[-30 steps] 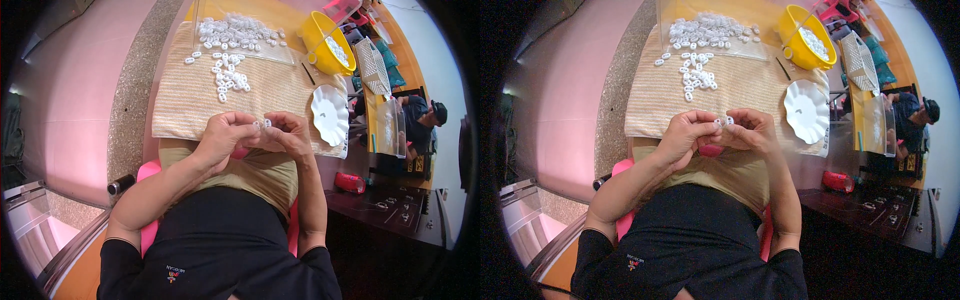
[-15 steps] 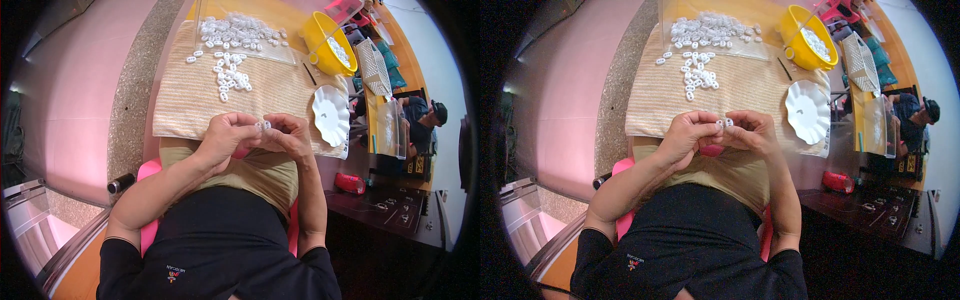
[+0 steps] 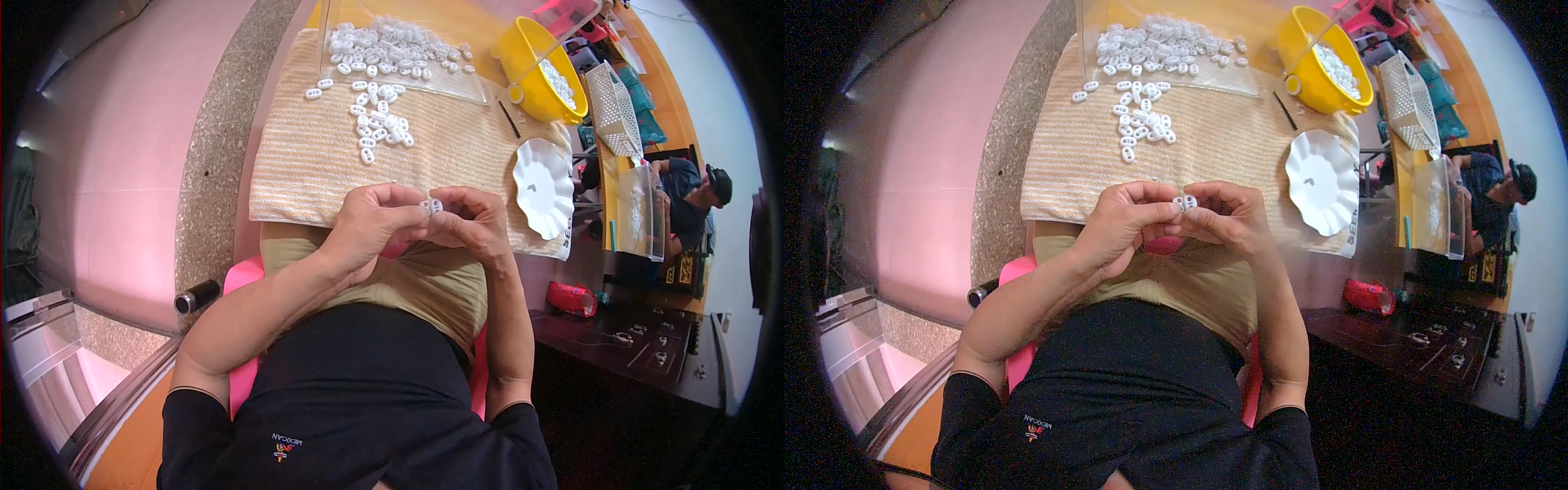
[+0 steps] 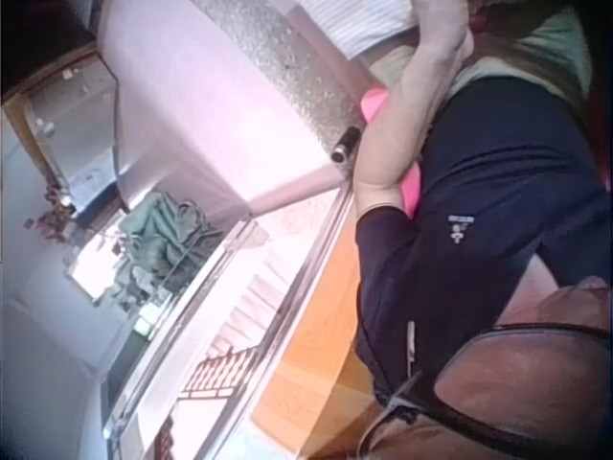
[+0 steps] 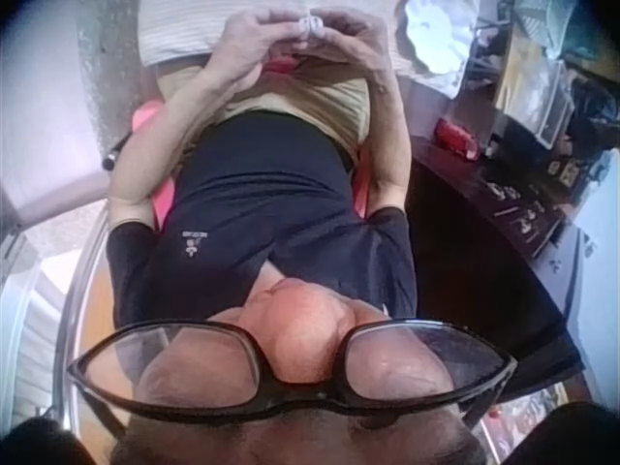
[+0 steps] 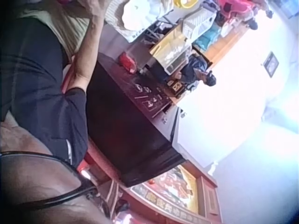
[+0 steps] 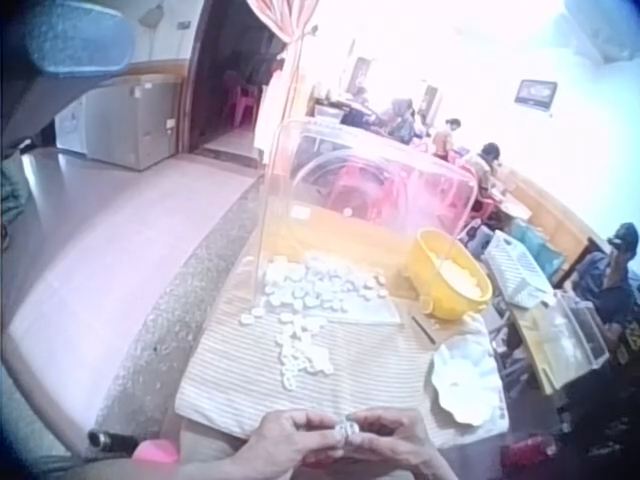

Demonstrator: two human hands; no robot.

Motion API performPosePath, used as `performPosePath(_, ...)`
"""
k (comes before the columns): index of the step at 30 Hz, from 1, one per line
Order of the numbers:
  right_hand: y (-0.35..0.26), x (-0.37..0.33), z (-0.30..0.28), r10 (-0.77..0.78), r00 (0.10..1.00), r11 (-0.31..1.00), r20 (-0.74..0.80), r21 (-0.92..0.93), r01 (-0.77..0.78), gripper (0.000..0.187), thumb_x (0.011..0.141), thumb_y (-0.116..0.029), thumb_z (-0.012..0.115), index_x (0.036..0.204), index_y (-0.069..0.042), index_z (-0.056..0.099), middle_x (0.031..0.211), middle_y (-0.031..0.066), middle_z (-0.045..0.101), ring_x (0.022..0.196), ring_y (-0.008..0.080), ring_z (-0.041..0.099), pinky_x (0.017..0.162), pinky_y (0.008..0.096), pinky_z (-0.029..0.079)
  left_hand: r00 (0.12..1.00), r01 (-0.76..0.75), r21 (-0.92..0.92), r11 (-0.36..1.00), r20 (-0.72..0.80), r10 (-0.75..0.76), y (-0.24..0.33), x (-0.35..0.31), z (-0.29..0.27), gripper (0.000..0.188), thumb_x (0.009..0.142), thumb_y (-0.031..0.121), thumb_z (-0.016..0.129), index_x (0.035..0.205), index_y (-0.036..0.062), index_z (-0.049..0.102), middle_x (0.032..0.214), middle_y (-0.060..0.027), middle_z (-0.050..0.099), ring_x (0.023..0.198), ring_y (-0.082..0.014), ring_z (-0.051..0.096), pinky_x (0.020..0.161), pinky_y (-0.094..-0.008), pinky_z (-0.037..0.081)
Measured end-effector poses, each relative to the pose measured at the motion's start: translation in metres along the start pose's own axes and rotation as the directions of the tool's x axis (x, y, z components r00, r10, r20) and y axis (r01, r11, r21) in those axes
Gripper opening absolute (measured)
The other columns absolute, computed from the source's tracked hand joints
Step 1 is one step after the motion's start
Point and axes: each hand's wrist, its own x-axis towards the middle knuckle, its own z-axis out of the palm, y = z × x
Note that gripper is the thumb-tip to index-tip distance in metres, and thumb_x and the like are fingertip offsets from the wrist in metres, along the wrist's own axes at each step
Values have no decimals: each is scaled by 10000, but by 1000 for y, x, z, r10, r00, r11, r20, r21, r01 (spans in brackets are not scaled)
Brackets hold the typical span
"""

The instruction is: Sorting and inspecting small white plastic components on a table surface.

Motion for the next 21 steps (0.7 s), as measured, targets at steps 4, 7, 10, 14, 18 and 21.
performPosePath(4,1,1,0,15,1000,1000,19,6,-15,273,846,-12,697,1106,44,632,928,76,687,786,111,656,650,211,542,999,39,-7,999,-19,-39,2,-1,2,188,855,19,666,1022,-42,606,926,-113,674,761,-159,663,683,-282,579)
performPosePath(7,4,1,-2,45,999,999,16,4,-45,274,839,-28,712,1097,32,642,910,62,690,768,97,649,630,196,528,998,62,-14,998,-9,-62,3,0,1,185,855,18,666,1023,-38,615,926,-111,678,760,-163,668,682,-279,578)
performPosePath(10,8,3,-3,41,999,999,21,7,-41,270,833,-33,719,1088,25,650,902,53,691,758,85,642,616,185,511,996,76,-23,997,-40,-76,3,1,1,175,854,23,670,1014,-32,626,913,-104,680,758,-161,667,688,-275,578)
performPosePath(14,9,3,-3,48,999,999,2,25,-48,261,827,-24,723,1075,26,657,902,49,692,772,83,640,633,187,501,992,120,-19,993,-48,-120,5,0,2,171,855,30,672,1012,-26,635,907,-100,681,758,-158,665,688,-270,575)
performPosePath(18,5,2,1,77,997,996,-16,39,-76,256,808,-13,727,1046,39,647,898,75,687,776,118,650,670,226,536,991,114,-56,992,-68,-117,7,-1,4,176,859,34,670,1021,-24,637,904,-96,681,767,-152,662,696,-267,569)
performPosePath(21,4,2,3,38,999,998,-35,53,-36,263,803,-10,730,1047,41,646,903,80,689,790,126,656,686,230,540,991,122,-60,991,-54,-125,9,-2,4,175,858,30,670,1021,-24,638,908,-95,680,776,-148,661,711,-268,569)
